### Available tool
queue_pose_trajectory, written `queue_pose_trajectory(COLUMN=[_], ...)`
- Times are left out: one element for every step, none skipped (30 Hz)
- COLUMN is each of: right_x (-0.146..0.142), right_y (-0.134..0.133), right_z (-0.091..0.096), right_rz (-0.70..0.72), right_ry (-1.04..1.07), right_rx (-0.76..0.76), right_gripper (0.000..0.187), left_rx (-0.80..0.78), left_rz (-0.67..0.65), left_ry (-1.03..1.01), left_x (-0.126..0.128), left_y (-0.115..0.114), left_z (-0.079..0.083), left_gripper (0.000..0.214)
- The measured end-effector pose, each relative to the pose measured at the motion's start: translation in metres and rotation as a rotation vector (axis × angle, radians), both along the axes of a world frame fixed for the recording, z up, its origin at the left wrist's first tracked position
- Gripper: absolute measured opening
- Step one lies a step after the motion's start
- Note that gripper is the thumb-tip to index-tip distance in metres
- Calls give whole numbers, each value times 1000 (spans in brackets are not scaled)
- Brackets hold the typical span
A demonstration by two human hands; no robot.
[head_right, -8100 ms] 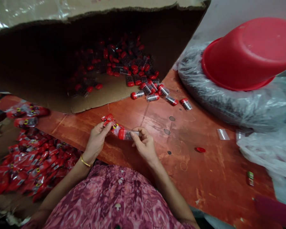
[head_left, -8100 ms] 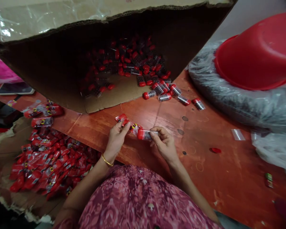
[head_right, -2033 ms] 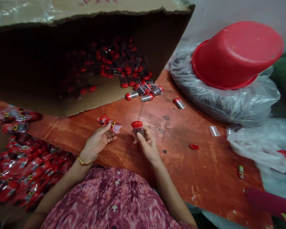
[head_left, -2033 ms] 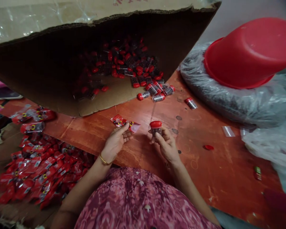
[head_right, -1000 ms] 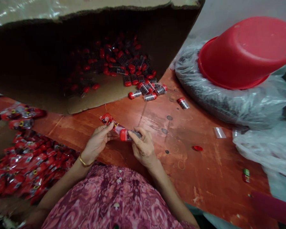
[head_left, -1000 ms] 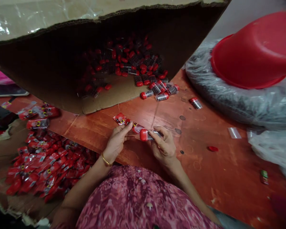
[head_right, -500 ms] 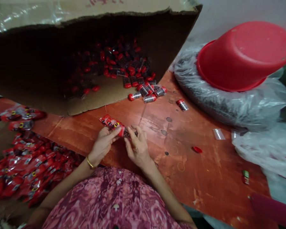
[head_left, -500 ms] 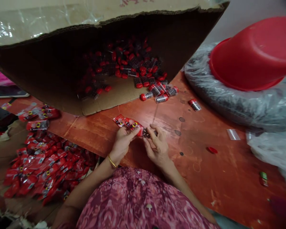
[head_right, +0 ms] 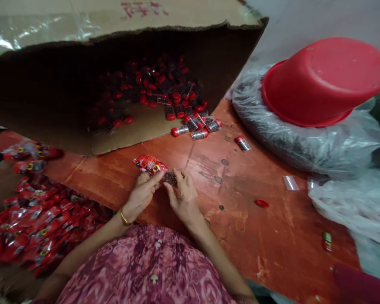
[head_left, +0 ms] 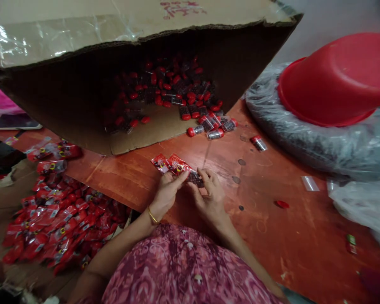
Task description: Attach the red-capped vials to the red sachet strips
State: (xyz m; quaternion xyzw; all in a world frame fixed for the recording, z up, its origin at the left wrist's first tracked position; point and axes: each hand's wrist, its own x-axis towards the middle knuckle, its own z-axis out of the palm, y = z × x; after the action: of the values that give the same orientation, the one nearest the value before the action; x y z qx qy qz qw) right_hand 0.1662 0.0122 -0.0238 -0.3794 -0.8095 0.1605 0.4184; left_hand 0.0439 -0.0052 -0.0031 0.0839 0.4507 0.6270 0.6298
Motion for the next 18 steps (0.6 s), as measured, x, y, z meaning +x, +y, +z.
queue_pose_trajectory(right_x=[-2, -5, -8, -10, -12, -14, -14, -14, -14, -12, -11, -9, -8, -7, -7, -7, -8, -9], right_y=[-1, -1, -2, -2, -3, -4, -5, -5, -5, -5, -4, -3, -2, -1, 0, 2, 3, 4], right_z=[0, 0, -1, -1, -2, -3, -4, -5, -6, -8, -9, -9, -9, -8, -7, -6, -5, -4], right_rz=[-24, -44, -59, -68, -70, -65, -53, -43, -35, -29, -22, -16, -8, 4, 16, 22, 24, 26], right_ry=[8, 17, 28, 42, 60, 81, 106, 143, 193, 256, 322, 383, 437, 479, 511, 539, 566, 587], right_rx=[1, 2, 3, 6, 5, -5, -31, -77, -151, -247, -359, -472, -574, -658, -717, -752, -771, -778], right_gripper=[47, 47, 47, 46, 46, 45, 45, 45, 44, 40, 34, 27, 20, 15, 15, 17, 19, 21], left_rx=[7, 11, 12, 13, 16, 17, 17, 15, 9, 3, -2, -3, 2, 11, 23, 36, 49, 55], left_rz=[-1, 0, 2, 7, 14, 23, 31, 39, 46, 54, 57, 58, 53, 34, 0, -40, -77, -102], left_ry=[0, -6, -19, -34, -48, -55, -56, -51, -43, -34, -23, -6, 16, 43, 68, 87, 93, 85], left_x=[2, 3, 5, 5, 6, 6, 5, 4, 3, 2, 0, -1, -2, -3, -3, -2, -2, -2], left_y=[1, 2, 3, 4, 5, 6, 7, 7, 8, 8, 8, 8, 8, 7, 6, 6, 5, 4], left_z=[0, 0, 0, 0, -1, -1, -1, -1, -2, -3, -3, -5, -6, -7, -8, -9, -10, -10], left_gripper=[24, 25, 27, 28, 28, 28, 28, 27, 27, 26, 26, 26, 26, 24, 23, 22, 20, 20])
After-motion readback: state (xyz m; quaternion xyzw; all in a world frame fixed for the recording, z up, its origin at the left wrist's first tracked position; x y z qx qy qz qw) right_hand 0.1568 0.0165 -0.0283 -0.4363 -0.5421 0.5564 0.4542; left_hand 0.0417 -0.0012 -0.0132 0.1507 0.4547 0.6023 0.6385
